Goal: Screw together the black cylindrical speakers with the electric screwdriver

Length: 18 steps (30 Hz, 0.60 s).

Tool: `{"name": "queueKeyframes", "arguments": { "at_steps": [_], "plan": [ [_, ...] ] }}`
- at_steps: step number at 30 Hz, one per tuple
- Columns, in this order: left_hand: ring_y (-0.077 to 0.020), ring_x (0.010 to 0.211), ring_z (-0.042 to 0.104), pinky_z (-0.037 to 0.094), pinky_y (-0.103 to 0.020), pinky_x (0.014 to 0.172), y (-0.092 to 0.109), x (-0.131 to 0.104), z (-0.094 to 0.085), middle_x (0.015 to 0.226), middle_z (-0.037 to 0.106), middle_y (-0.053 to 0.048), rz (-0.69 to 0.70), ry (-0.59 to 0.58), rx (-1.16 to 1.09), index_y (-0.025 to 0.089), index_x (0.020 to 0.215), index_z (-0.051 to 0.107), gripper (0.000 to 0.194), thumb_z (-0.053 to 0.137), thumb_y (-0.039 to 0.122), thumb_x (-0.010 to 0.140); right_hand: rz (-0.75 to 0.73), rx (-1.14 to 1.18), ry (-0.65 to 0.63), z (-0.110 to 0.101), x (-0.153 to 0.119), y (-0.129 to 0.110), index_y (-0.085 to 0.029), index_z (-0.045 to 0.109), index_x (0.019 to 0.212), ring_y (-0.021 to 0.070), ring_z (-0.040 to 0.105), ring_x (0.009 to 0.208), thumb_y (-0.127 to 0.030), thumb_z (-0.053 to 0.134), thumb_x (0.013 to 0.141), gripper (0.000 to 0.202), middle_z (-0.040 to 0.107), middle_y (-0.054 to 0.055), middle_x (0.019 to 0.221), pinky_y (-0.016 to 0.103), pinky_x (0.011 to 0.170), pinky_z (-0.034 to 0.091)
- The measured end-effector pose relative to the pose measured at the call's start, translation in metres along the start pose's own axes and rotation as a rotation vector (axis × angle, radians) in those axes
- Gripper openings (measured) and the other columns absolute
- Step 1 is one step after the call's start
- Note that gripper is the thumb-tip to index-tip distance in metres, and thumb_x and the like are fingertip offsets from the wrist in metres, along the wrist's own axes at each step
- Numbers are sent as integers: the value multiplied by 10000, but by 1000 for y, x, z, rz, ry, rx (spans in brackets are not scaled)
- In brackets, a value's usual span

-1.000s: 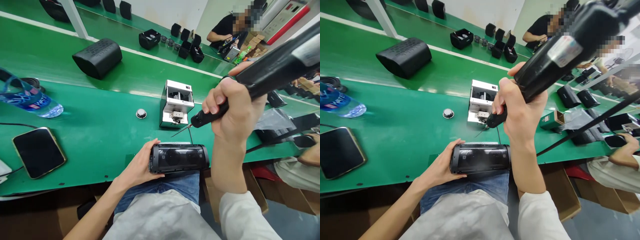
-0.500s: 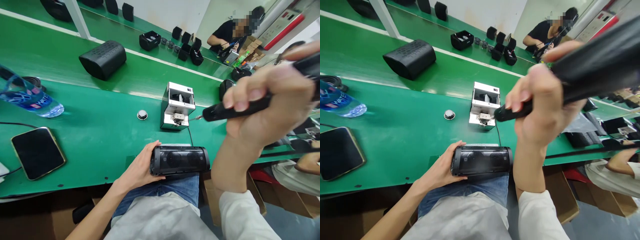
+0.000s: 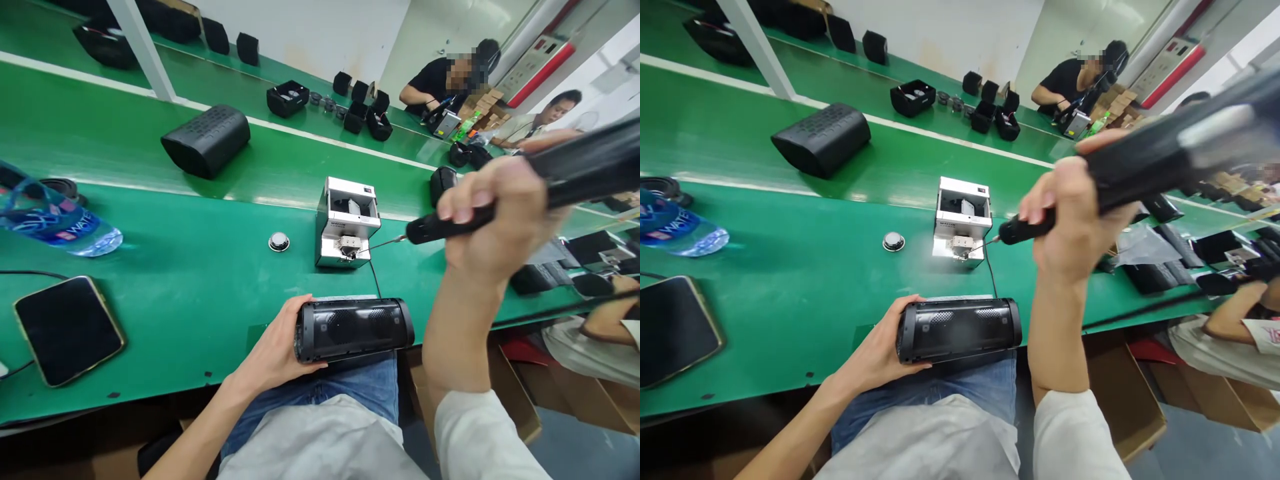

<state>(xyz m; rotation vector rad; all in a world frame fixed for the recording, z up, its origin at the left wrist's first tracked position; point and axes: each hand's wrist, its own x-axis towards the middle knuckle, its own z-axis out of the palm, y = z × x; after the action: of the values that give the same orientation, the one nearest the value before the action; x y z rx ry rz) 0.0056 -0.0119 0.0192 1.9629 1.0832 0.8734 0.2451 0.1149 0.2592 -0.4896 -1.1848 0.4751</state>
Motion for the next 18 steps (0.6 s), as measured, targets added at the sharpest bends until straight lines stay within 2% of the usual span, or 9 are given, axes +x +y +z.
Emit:
{"name": "queueKeyframes", "arguments": {
  "at_steps": [4, 7, 10, 13, 18],
  "plan": [
    [-438, 1466, 628, 563, -653, 1218, -1, 1, 0, 1582, 538, -184, -1, -7, 15, 330, 1654, 232, 1161, 997, 357, 781, 55, -62, -77, 16, -15, 26, -300, 609, 900, 104, 446, 380, -191, 789, 874, 212, 460, -125, 559, 288, 400, 402],
    [-434, 1477, 622, 561, -647, 1221, -2, 0, 1, 1595, 532, -182, -4, -4, 18, 331, 1656, 234, 1164, 999, 363, 780, 91, -72, -109, 23, -19, 43, -284, 610, 909, 101, 477, 387, -213, 790, 905, 193, 460, -127, 564, 291, 425, 431],
    [-427, 1476, 625, 560, -635, 1226, -2, -1, 1, 1598, 540, -179, -6, 6, 15, 327, 1665, 244, 1165, 1001, 365, 780, 89, -126, -97, 24, -19, 51, -288, 605, 939, 92, 466, 390, -302, 828, 926, 223, 428, -132, 560, 280, 432, 418],
    [-425, 1469, 634, 569, -623, 1217, -1, 0, 1, 1582, 562, -176, 0, 17, 7, 318, 1669, 262, 1164, 1005, 372, 774, 106, -162, -100, 20, -20, 51, -296, 579, 953, 91, 444, 386, -374, 831, 939, 264, 425, -132, 566, 279, 430, 401],
    [-427, 1475, 628, 565, -625, 1221, 0, 2, 1, 1581, 564, -179, 28, 14, -5, 320, 1674, 258, 1172, 1010, 383, 778, 232, -111, -109, 16, -27, 26, -290, 618, 958, 100, 425, 388, -246, 775, 895, 175, 429, -120, 568, 288, 412, 375]
  ]
}}
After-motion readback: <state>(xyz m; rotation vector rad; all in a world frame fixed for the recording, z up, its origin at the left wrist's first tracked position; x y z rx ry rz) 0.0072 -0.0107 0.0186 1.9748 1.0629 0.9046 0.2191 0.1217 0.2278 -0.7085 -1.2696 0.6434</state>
